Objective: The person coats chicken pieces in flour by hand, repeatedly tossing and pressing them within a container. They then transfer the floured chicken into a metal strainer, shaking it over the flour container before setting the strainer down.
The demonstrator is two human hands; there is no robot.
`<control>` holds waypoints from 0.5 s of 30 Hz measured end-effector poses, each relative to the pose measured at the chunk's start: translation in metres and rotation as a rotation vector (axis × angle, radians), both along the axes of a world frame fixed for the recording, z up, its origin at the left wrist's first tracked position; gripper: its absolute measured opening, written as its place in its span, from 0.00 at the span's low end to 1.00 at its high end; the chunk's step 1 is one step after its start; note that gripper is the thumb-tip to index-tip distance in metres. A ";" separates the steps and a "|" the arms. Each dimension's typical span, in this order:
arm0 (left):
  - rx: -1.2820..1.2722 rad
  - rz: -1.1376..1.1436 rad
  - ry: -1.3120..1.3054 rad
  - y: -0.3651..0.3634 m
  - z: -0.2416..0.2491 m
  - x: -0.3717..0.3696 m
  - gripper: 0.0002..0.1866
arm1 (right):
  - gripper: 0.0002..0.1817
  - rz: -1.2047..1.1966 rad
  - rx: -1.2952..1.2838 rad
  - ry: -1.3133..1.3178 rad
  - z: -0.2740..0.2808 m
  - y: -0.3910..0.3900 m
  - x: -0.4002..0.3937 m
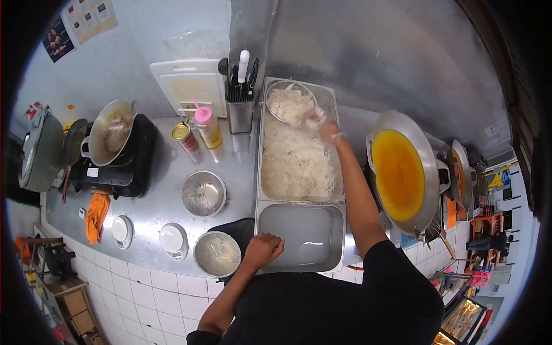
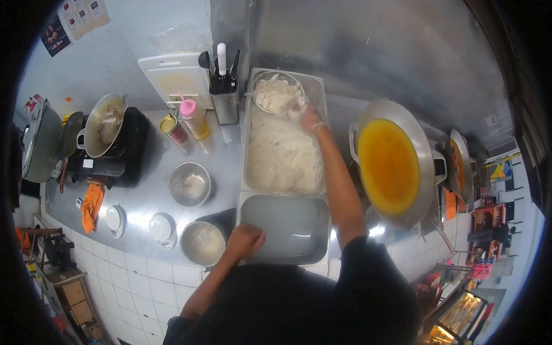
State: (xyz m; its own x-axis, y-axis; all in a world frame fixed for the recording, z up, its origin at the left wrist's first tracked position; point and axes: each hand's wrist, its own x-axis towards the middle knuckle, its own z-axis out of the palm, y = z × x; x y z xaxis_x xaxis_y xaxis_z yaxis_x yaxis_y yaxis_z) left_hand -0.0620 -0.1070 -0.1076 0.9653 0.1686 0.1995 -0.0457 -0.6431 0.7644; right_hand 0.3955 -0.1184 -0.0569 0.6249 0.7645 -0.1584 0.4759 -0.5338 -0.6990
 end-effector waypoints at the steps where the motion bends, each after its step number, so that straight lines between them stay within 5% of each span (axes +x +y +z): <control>1: -0.011 0.005 -0.003 0.000 -0.001 0.000 0.14 | 0.24 0.091 -0.136 -0.014 -0.023 -0.014 -0.006; 2: -0.014 0.003 0.001 0.000 0.000 0.000 0.14 | 0.24 0.192 -0.264 -0.031 -0.046 -0.027 -0.012; 4: -0.015 -0.001 0.004 0.000 0.002 0.000 0.14 | 0.22 0.593 -0.646 -0.295 -0.185 -0.076 0.010; 6: 0.045 0.006 -0.058 0.000 -0.003 0.001 0.15 | 0.24 0.524 -0.659 -0.084 -0.280 -0.114 -0.017; 11: 0.087 0.007 -0.084 0.001 0.000 0.002 0.15 | 0.20 0.466 -0.586 -0.510 -0.227 -0.118 -0.089; 15: 0.109 0.008 -0.078 0.002 0.001 0.004 0.15 | 0.16 0.160 -0.189 -0.124 -0.192 -0.095 -0.053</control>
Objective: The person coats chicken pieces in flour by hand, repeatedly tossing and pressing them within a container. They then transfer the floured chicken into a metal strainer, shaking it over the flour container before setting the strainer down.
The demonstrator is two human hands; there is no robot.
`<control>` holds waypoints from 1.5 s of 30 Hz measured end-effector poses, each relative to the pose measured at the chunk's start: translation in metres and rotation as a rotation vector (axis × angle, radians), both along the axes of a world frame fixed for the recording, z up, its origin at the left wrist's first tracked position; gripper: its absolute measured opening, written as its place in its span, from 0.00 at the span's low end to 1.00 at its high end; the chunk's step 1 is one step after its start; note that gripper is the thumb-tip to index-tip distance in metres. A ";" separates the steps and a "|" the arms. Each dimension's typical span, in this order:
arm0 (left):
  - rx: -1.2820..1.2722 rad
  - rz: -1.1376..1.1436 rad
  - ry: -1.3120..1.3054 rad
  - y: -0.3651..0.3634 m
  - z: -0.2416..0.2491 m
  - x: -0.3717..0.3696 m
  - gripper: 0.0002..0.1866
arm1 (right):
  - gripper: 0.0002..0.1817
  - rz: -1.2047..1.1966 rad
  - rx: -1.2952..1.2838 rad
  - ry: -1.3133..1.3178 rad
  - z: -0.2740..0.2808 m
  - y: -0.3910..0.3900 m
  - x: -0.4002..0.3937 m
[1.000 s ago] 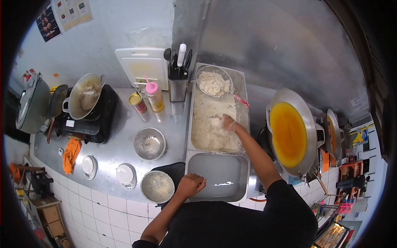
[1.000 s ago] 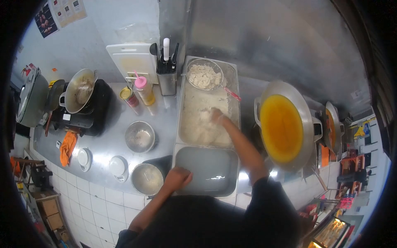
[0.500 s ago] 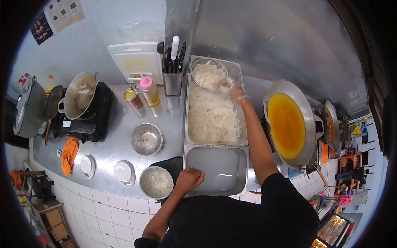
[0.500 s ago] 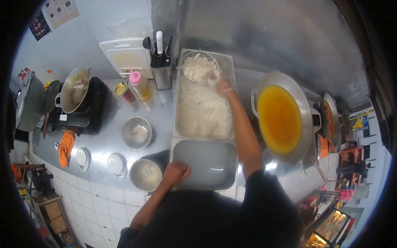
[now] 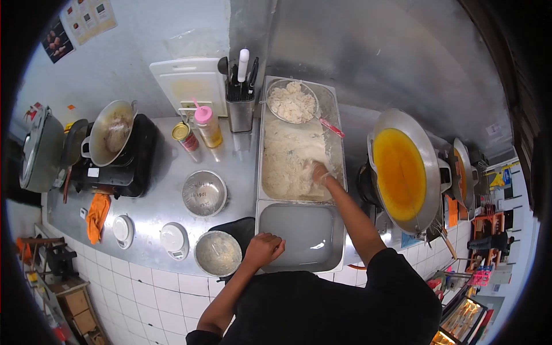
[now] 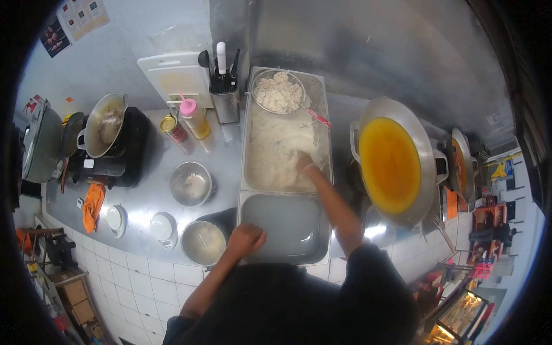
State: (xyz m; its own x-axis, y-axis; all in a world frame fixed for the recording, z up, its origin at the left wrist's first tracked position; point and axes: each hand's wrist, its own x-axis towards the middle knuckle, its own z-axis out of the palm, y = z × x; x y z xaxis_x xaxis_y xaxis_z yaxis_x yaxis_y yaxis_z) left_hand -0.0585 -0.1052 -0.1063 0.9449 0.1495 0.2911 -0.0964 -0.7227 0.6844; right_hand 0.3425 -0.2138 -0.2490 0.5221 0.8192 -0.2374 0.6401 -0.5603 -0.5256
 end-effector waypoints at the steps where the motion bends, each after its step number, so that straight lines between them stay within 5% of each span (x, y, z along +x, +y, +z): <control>1: 0.007 0.002 0.003 -0.001 0.001 -0.001 0.15 | 0.16 -0.030 0.039 -0.037 0.020 0.012 0.002; 3: 0.001 0.006 0.008 -0.001 0.001 -0.002 0.15 | 0.20 -0.107 0.116 -0.113 0.054 0.029 0.001; 6: -0.005 -0.003 0.013 -0.002 -0.001 0.000 0.15 | 0.19 -0.004 -0.166 -0.422 -0.023 0.036 0.015; 12: -0.006 0.023 0.019 -0.001 0.001 -0.002 0.14 | 0.12 -0.036 0.099 0.018 0.000 0.049 0.000; 15: -0.017 0.018 0.003 -0.002 -0.002 -0.001 0.14 | 0.12 0.126 0.176 0.024 -0.006 0.058 -0.027; 18: -0.013 0.000 -0.009 -0.003 0.000 -0.001 0.14 | 0.11 0.107 -0.070 -0.187 0.012 0.061 -0.062; 21: -0.013 -0.008 0.002 -0.002 -0.001 -0.002 0.13 | 0.13 0.090 0.029 0.102 -0.057 0.058 -0.001; 22: -0.016 -0.005 0.008 -0.001 -0.002 -0.003 0.13 | 0.11 -0.038 -0.021 -0.061 0.042 0.060 -0.031; 25: -0.042 0.018 -0.020 -0.001 0.000 -0.003 0.13 | 0.10 -0.011 0.007 -0.082 0.065 0.039 -0.012; 27: -0.031 0.019 -0.033 -0.001 0.000 -0.002 0.14 | 0.12 0.055 -0.149 -0.210 -0.036 0.017 0.021; 29: -0.029 0.007 -0.035 -0.003 0.000 -0.002 0.14 | 0.13 0.148 -0.211 -0.322 -0.073 -0.002 0.014; 30: -0.030 0.000 -0.028 -0.003 -0.001 -0.003 0.14 | 0.15 0.035 -0.179 -0.267 -0.045 -0.004 0.000; 34: -0.017 0.013 -0.030 -0.001 0.000 -0.003 0.15 | 0.17 0.193 -0.438 -0.154 -0.011 -0.010 0.003; 41: -0.006 0.015 -0.015 -0.001 0.000 -0.002 0.15 | 0.21 0.317 -0.426 -0.330 -0.104 -0.007 0.006; 43: 0.007 0.013 -0.007 -0.002 -0.003 -0.003 0.15 | 0.20 0.418 -0.572 -0.268 -0.004 0.031 -0.015; 45: -0.001 0.027 -0.015 -0.002 -0.001 -0.002 0.15 | 0.19 0.231 -0.265 -0.238 0.022 0.052 -0.029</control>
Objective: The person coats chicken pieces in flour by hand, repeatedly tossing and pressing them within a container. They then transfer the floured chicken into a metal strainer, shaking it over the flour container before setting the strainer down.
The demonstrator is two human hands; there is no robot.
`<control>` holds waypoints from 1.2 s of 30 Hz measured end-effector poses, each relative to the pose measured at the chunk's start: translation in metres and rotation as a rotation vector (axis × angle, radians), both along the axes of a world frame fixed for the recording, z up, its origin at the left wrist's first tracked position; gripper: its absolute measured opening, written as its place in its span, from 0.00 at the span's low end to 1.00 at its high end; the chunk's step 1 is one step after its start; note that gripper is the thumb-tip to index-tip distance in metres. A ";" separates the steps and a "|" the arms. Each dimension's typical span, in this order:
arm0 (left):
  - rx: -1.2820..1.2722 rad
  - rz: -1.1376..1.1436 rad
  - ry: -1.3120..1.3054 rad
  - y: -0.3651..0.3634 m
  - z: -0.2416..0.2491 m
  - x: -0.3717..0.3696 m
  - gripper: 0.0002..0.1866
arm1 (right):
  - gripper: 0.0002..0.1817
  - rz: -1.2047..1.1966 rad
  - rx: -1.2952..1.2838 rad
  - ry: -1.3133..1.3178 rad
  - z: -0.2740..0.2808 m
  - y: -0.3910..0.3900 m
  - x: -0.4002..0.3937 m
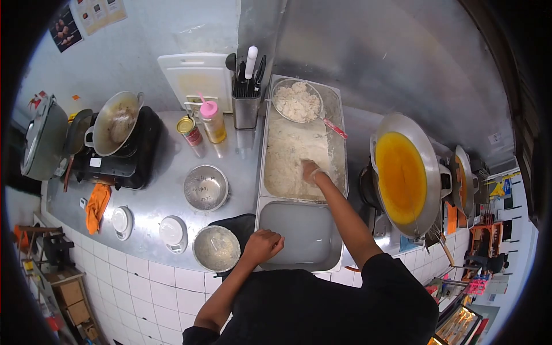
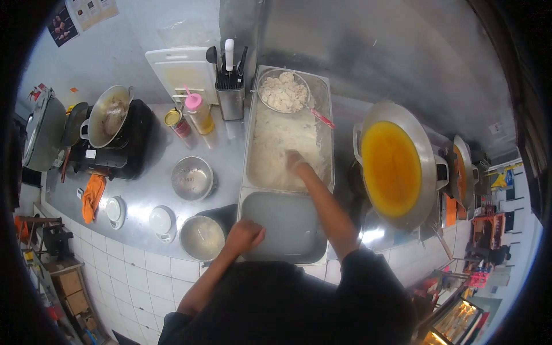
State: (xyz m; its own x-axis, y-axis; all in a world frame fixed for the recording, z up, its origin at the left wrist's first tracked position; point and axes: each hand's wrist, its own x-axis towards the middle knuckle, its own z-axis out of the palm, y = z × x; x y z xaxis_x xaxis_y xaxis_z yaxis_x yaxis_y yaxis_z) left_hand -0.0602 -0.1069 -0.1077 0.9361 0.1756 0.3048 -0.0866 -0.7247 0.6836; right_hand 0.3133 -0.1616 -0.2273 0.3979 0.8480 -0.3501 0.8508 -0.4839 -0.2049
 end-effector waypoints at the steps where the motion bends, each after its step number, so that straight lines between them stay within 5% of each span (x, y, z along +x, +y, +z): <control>1: -0.005 0.004 -0.002 -0.001 0.001 0.000 0.15 | 0.19 -0.081 0.159 0.026 -0.006 0.007 -0.002; 3: -0.007 0.000 -0.010 -0.001 0.000 0.000 0.15 | 0.19 -0.051 0.218 0.172 -0.043 0.042 -0.003; 6: -0.002 -0.002 0.007 -0.001 -0.002 -0.001 0.14 | 0.15 -0.029 0.139 0.099 -0.006 0.070 -0.053; 12: -0.030 -0.014 0.035 0.000 -0.002 -0.002 0.14 | 0.12 0.132 0.136 -0.108 -0.078 0.093 -0.005; 16: -0.014 -0.013 0.050 0.000 0.000 -0.001 0.14 | 0.10 -0.302 0.459 0.161 -0.033 0.099 0.009; 20: 0.017 -0.026 0.056 0.001 -0.001 0.000 0.14 | 0.11 -0.202 0.463 -0.142 -0.080 0.108 -0.002; 25: -0.002 -0.022 0.063 0.001 0.002 -0.001 0.14 | 0.17 -0.381 0.318 0.157 0.016 0.119 -0.013; 28: -0.009 -0.021 0.040 0.001 0.002 -0.001 0.14 | 0.16 -0.226 0.648 -0.264 -0.079 0.124 0.001; 31: 0.003 -0.022 0.061 0.000 -0.004 0.000 0.13 | 0.16 -0.257 0.188 -0.051 -0.043 0.130 -0.008; 36: -0.015 -0.011 0.029 0.000 0.000 -0.001 0.13 | 0.13 -0.254 0.250 0.220 -0.069 0.123 0.023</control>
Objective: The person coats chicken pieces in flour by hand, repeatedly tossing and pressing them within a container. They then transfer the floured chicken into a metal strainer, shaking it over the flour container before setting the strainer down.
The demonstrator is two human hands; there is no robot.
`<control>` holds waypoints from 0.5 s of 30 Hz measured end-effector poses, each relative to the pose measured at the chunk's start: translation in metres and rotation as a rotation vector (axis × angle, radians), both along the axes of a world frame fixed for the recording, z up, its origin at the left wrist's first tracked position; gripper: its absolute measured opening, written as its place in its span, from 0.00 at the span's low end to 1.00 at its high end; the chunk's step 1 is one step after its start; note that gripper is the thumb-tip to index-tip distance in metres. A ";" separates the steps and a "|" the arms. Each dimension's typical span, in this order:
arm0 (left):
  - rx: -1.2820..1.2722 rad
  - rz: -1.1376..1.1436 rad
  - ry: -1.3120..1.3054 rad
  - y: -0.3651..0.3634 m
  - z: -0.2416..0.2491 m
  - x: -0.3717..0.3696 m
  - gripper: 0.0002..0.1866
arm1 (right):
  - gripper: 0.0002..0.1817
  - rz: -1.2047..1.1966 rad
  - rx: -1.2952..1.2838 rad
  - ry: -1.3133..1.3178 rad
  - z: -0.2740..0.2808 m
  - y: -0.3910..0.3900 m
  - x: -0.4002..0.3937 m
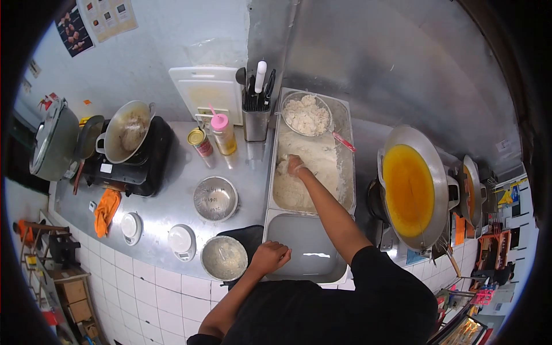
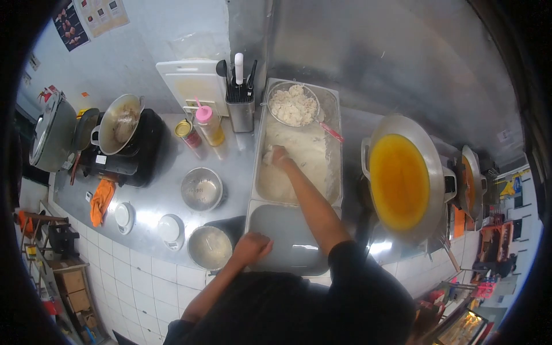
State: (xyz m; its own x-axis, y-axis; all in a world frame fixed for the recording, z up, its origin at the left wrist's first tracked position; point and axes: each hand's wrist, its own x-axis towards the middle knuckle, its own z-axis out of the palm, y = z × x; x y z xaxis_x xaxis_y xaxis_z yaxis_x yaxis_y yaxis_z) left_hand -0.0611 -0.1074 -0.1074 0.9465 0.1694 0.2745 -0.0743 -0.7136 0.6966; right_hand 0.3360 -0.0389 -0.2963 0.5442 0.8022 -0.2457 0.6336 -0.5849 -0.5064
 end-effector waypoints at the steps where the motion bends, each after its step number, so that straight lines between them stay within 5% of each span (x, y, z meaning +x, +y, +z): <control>1: -0.012 0.006 -0.012 -0.001 0.000 0.000 0.13 | 0.13 -0.008 0.085 0.110 0.008 -0.005 0.007; 4: 0.021 0.011 -0.012 -0.001 -0.002 0.000 0.14 | 0.14 0.135 0.335 0.155 0.081 -0.018 0.043; 7: 0.031 -0.014 -0.008 0.001 -0.002 0.000 0.14 | 0.18 -0.083 0.229 -0.065 0.218 -0.016 0.042; 9: 0.023 -0.012 -0.010 0.000 -0.001 0.000 0.15 | 0.15 -0.108 0.502 -0.115 0.220 -0.015 0.075; 11: 0.016 -0.010 -0.017 -0.001 0.000 0.001 0.15 | 0.14 -0.172 0.208 -0.340 0.196 -0.011 0.113; 15: 0.001 0.006 -0.032 0.000 0.001 0.000 0.15 | 0.16 -0.260 0.136 -0.186 0.257 -0.033 0.050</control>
State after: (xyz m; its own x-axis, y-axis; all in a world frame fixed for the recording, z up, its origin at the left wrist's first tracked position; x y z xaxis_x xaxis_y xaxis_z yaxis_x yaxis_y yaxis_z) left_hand -0.0612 -0.1072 -0.1068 0.9362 0.1746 0.3050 -0.0925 -0.7148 0.6932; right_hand 0.3863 -0.0722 -0.0396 0.7603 0.6491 -0.0229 0.5610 -0.6740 -0.4806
